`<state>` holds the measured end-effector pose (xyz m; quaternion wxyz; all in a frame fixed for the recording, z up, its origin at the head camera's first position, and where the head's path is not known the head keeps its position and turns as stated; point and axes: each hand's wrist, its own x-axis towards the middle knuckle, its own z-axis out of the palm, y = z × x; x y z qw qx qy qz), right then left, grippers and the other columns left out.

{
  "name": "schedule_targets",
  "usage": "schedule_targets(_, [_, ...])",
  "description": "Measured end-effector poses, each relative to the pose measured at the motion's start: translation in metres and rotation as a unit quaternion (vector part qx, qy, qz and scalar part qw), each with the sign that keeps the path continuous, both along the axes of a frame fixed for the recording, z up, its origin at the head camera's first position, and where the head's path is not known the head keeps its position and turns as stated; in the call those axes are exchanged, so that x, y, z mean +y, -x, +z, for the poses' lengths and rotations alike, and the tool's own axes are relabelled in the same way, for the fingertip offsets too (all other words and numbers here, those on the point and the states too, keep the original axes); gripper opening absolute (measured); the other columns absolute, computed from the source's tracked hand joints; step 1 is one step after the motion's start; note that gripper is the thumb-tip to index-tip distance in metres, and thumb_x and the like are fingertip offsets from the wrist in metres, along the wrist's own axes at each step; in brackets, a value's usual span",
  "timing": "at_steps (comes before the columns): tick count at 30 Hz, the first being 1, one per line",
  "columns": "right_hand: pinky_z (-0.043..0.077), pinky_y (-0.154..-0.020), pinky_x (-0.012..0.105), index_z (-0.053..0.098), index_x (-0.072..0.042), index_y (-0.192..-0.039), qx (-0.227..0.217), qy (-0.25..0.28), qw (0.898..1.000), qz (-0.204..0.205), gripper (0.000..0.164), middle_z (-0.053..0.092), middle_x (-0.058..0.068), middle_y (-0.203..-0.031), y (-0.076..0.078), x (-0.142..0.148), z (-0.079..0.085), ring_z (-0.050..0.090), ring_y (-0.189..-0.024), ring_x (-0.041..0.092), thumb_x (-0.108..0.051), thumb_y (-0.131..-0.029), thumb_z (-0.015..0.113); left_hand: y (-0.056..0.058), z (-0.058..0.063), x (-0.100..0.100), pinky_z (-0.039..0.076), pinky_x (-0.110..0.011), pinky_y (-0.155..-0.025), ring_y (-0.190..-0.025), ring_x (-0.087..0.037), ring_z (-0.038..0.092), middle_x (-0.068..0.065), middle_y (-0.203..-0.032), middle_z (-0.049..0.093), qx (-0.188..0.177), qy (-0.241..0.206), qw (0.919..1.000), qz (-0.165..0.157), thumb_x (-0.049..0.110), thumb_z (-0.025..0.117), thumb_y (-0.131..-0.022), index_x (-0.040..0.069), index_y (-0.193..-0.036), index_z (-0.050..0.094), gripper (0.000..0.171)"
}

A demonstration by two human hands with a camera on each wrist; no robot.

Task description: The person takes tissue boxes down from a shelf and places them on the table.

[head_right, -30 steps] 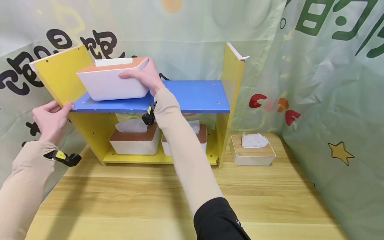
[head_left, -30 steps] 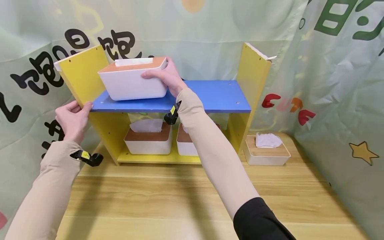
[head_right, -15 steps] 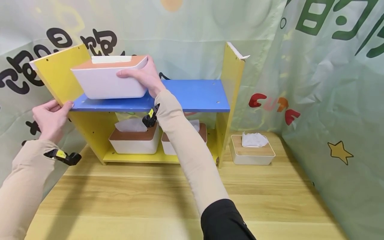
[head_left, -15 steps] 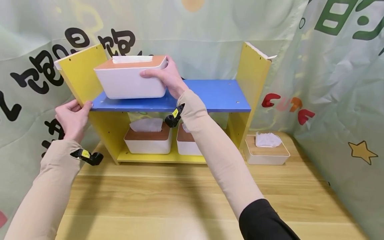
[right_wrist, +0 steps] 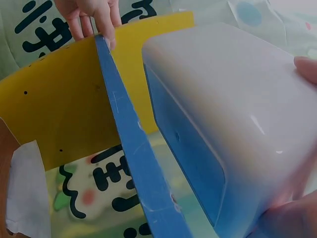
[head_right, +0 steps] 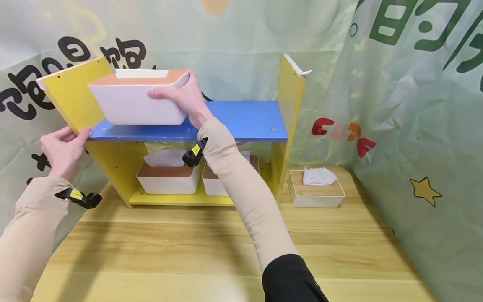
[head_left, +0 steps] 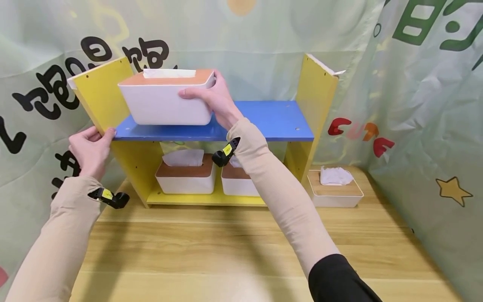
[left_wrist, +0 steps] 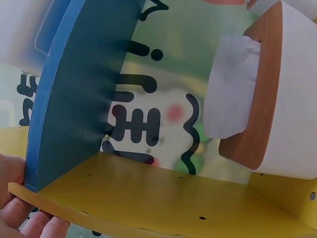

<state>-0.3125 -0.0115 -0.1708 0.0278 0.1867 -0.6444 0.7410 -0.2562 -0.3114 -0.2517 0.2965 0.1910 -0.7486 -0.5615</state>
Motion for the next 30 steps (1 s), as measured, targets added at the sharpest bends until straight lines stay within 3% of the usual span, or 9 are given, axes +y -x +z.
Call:
schedule_targets(6, [0.060,-0.080,0.032,0.050,-0.018,-0.115,0.022,0.020,0.999,0.021,0.063,0.064,0.003,-0.109,-0.007,0.002,-0.004,0.069,-0.094,0.020,-0.010,-0.066,0.088,0.000,-0.002,-0.002,0.046,-0.003,-0.064,-0.062,0.016,0.059,0.037,-0.056,0.057,0.001,-0.011,0.9999,0.000,0.026,0.078,-0.085,0.010,-0.130,0.067,0.048])
schedule_targets(16, [0.060,-0.082,0.035,0.051,-0.015,-0.118,0.025,0.059,0.997,0.046,0.060,0.064,0.005,-0.111,-0.024,0.013,-0.010,0.068,-0.097,0.023,-0.002,-0.069,0.084,0.000,-0.001,-0.002,0.046,-0.003,-0.064,-0.064,0.016,0.058,0.037,-0.056,0.056,-0.005,-0.011,0.9999,-0.002,0.026,0.077,-0.086,0.011,-0.131,0.067,0.049])
schedule_targets(30, [0.057,-0.087,0.036,0.051,-0.016,-0.123,0.049,0.046,0.996,0.052,0.061,0.059,0.007,-0.116,-0.060,0.037,-0.020,0.062,-0.109,0.024,-0.006,-0.072,0.082,-0.001,0.000,0.000,0.046,-0.003,-0.063,-0.064,0.016,0.058,0.038,-0.056,0.055,-0.010,-0.013,0.9998,-0.005,0.027,0.077,-0.086,0.011,-0.134,0.065,0.051])
